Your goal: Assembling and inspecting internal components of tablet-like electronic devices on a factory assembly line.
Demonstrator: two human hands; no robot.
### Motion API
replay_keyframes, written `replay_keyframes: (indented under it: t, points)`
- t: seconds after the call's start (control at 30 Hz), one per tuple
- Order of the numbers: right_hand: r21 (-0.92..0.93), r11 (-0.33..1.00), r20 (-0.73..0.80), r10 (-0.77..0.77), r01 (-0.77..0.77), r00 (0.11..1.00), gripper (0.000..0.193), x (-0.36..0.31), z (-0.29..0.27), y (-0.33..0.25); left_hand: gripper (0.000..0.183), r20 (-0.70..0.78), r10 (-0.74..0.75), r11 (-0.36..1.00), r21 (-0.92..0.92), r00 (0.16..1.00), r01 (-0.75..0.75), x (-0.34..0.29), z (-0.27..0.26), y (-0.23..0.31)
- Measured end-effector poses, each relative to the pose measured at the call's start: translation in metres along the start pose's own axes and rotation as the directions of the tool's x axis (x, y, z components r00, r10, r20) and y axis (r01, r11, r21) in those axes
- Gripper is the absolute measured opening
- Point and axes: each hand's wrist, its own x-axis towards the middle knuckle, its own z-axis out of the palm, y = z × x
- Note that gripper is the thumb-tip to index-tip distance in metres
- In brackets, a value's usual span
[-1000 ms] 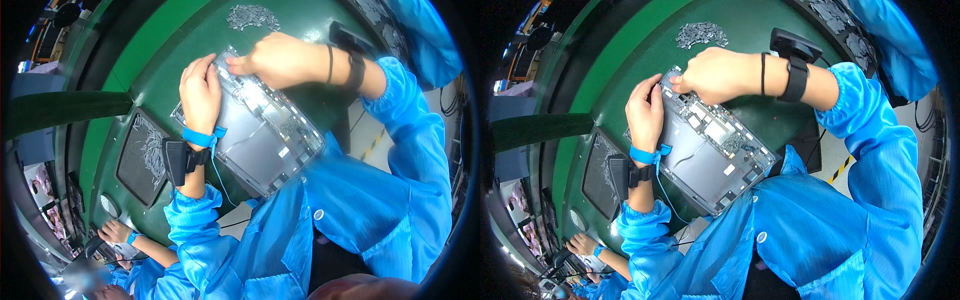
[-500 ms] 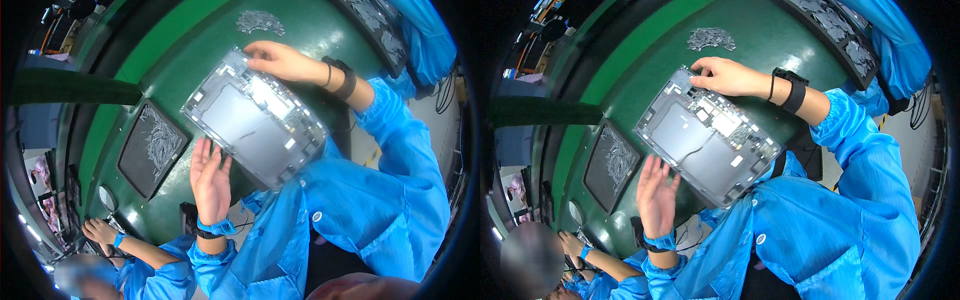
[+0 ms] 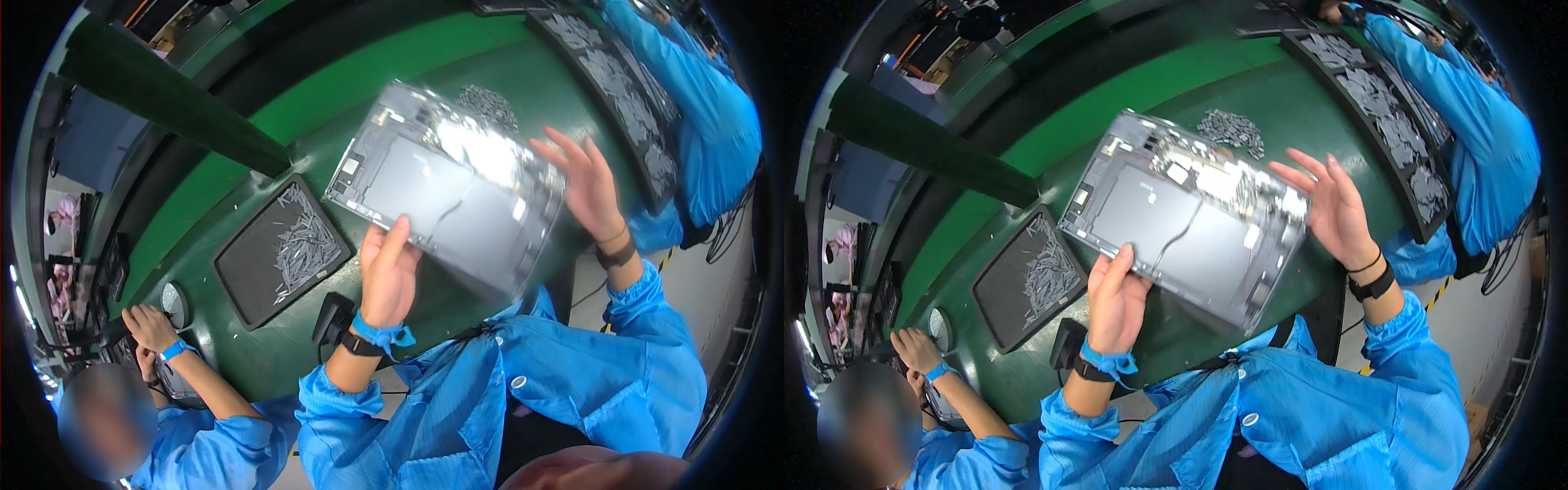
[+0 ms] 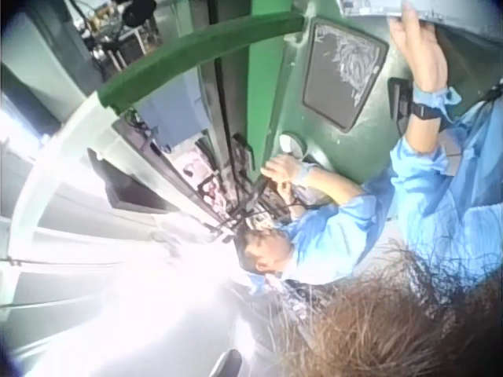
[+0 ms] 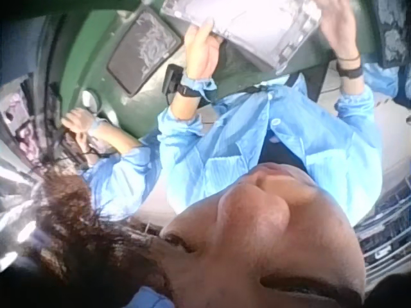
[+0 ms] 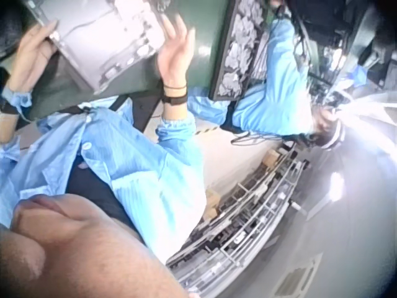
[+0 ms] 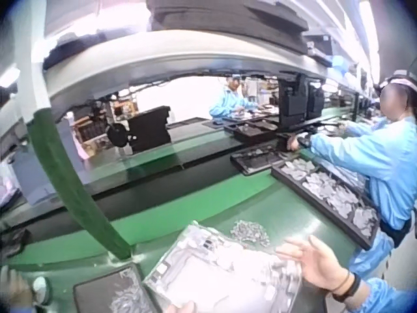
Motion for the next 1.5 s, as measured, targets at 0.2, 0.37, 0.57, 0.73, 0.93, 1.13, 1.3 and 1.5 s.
replay_keyframes:
  t: [0.2, 0.37, 0.57, 0.73, 0.93, 1.13, 1.3, 1.5]
  points:
    - [0.130, 0.990, -0.187, 0.073, -0.049, 0.980, 0.043, 0.024, 0.058, 0.017, 0.027, -0.100, 0.228, 0.955, -0.173, 0.969, -0.242, 0.058, 0.022, -0.009]
    - [0.056, 0.997, -0.080, 0.066, -0.062, 0.995, 0.028, 0.149, 0.014, -0.011, 0.042, -0.060, 0.251, 0.942, 0.244, 0.966, -0.230, 0.060, 0.028, -0.005]
    - [-0.058, 0.992, -0.058, 0.106, -0.109, 0.993, 0.021, 0.278, 0.013, -0.031, 0.025, 0.145, 0.325, 0.646, 0.688, 0.934, -0.332, 0.041, 0.007, -0.041]
    - [-0.601, 0.796, -0.284, -0.134, -0.067, 0.950, 0.032, 0.329, 0.021, -0.031, 0.017, 0.299, 0.399, 0.324, 0.838, 0.867, -0.438, 0.045, 0.023, -0.038]
    - [-0.885, 0.455, -0.027, -0.264, 0.099, 0.964, 0.039, 0.395, -0.042, -0.078, 0.016, 0.331, 0.358, 0.175, 0.895, 0.873, -0.411, 0.037, 0.031, -0.036]
    - [-0.710, -0.300, -0.528, -0.372, -0.637, 0.764, 0.044, 0.396, -0.198, -0.158, 0.016, 0.293, 0.363, 0.166, 0.914, 0.885, -0.371, 0.039, 0.028, -0.041]
    - [-0.709, -0.450, -0.460, -0.288, -0.543, 0.840, 0.046, 0.387, -0.374, -0.203, 0.015, 0.356, 0.354, 0.251, 0.855, 0.865, -0.454, 0.053, 0.023, -0.053]
    - [-0.772, 0.207, -0.596, 0.093, -0.601, 0.798, 0.052, 0.404, -0.414, -0.216, 0.018, 0.333, 0.374, 0.288, 0.846, 0.866, -0.449, 0.033, 0.009, -0.045]
